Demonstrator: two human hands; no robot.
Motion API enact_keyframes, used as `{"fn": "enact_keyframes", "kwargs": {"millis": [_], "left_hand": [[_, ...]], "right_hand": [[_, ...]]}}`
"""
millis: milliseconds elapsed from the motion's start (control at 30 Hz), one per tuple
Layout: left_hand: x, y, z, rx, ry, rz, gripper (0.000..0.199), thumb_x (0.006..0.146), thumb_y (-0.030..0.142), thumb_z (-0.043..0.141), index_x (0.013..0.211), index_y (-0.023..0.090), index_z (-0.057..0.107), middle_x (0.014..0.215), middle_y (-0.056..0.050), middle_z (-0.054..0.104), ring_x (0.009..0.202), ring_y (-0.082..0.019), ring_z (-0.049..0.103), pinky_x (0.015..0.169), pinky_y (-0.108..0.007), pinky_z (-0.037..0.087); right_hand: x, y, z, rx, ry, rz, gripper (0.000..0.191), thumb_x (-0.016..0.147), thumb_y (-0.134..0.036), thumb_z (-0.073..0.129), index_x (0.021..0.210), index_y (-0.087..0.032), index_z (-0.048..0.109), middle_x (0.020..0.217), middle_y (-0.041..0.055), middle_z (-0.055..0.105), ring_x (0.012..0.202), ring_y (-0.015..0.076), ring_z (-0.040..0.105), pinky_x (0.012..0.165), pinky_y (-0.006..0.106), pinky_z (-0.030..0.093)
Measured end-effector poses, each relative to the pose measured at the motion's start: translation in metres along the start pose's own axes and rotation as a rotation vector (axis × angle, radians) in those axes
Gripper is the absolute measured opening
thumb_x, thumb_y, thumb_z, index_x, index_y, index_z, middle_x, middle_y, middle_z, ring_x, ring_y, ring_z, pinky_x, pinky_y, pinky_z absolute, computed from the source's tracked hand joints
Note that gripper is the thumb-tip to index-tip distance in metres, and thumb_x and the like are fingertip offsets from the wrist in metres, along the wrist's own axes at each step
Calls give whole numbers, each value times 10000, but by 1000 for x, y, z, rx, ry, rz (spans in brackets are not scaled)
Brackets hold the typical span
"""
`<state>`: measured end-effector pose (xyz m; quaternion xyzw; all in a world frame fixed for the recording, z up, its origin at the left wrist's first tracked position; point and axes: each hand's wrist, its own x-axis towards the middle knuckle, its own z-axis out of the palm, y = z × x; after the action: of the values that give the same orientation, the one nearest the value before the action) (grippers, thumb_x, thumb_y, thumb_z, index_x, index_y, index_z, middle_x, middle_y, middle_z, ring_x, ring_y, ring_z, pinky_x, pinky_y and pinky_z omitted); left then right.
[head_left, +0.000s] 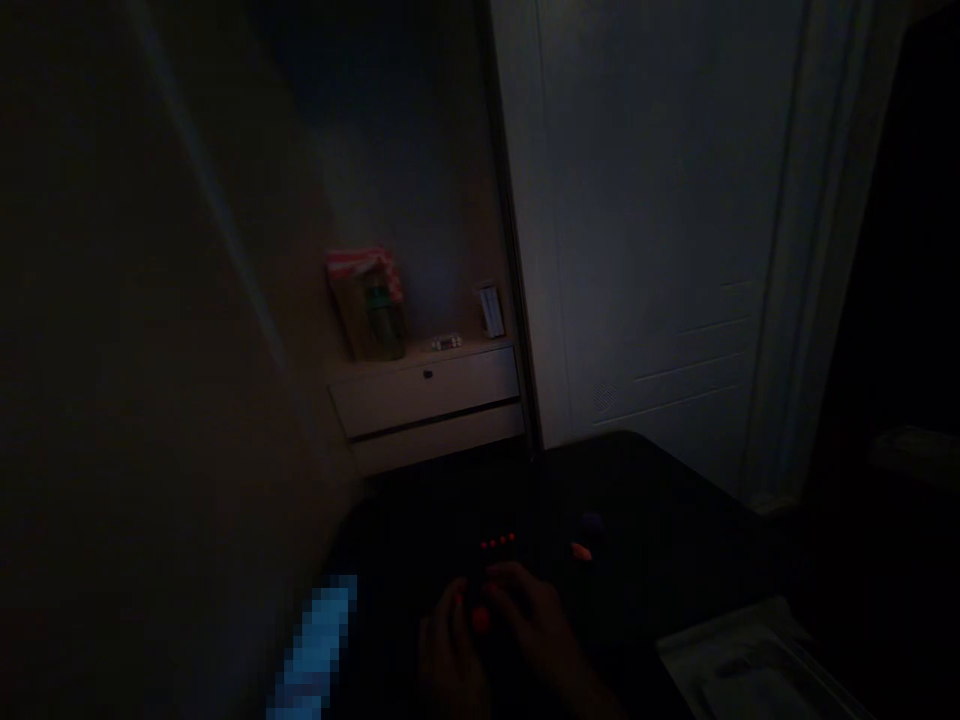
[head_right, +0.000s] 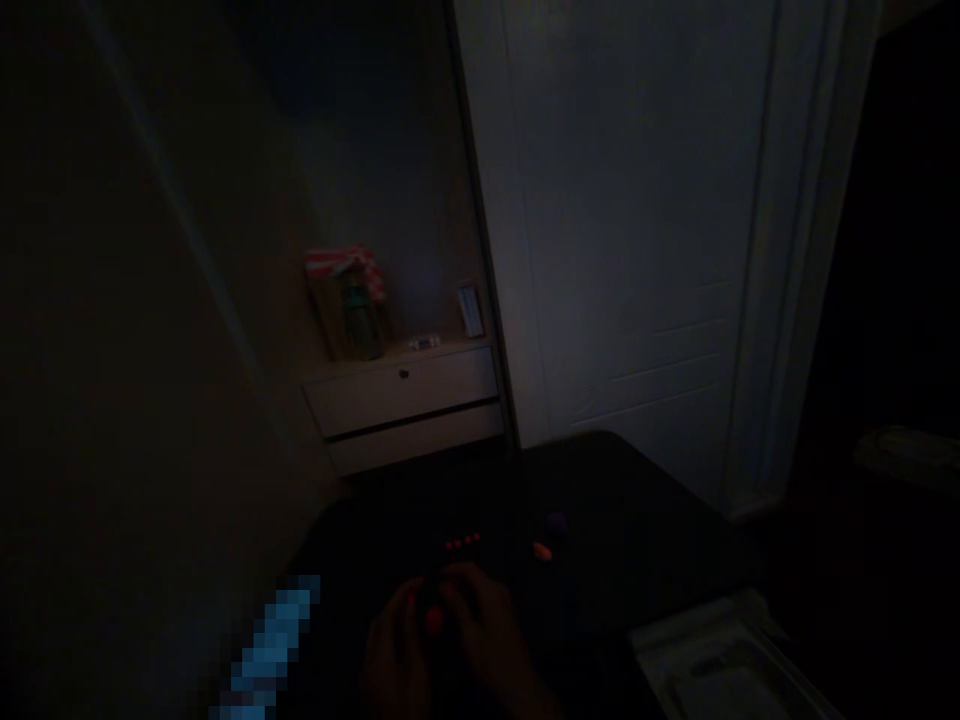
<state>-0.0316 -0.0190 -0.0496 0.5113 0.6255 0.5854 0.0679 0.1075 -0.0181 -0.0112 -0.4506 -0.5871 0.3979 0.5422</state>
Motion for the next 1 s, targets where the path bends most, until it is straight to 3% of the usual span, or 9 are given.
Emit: {"fn": "enact_keyframes", "kwargs": {"millis": [733, 1000], "left_hand": [[0, -6, 1, -24, 6, -32, 593, 937, 645, 345, 1116, 211, 708, 1076, -106, 772, 970, -247, 724, 859, -403, 573], [0, -2, 2, -18, 59, 25, 526, 929, 622, 414, 1088, 213, 704, 1140, -114, 749, 1060, -263, 692, 937, -435, 544]], "right_hand": [[0, -1, 0, -35, -22, -7, 368, 942, -537, 591, 1120, -248, 731, 1100, 67, 776, 1067, 282, 696, 958, 370, 506], [-1, 0, -1, -58, -25, 0, 354, 950, -519, 580, 1135, -257, 729, 1138, 63, 768, 1094, 274, 685, 961, 346, 503]]}}
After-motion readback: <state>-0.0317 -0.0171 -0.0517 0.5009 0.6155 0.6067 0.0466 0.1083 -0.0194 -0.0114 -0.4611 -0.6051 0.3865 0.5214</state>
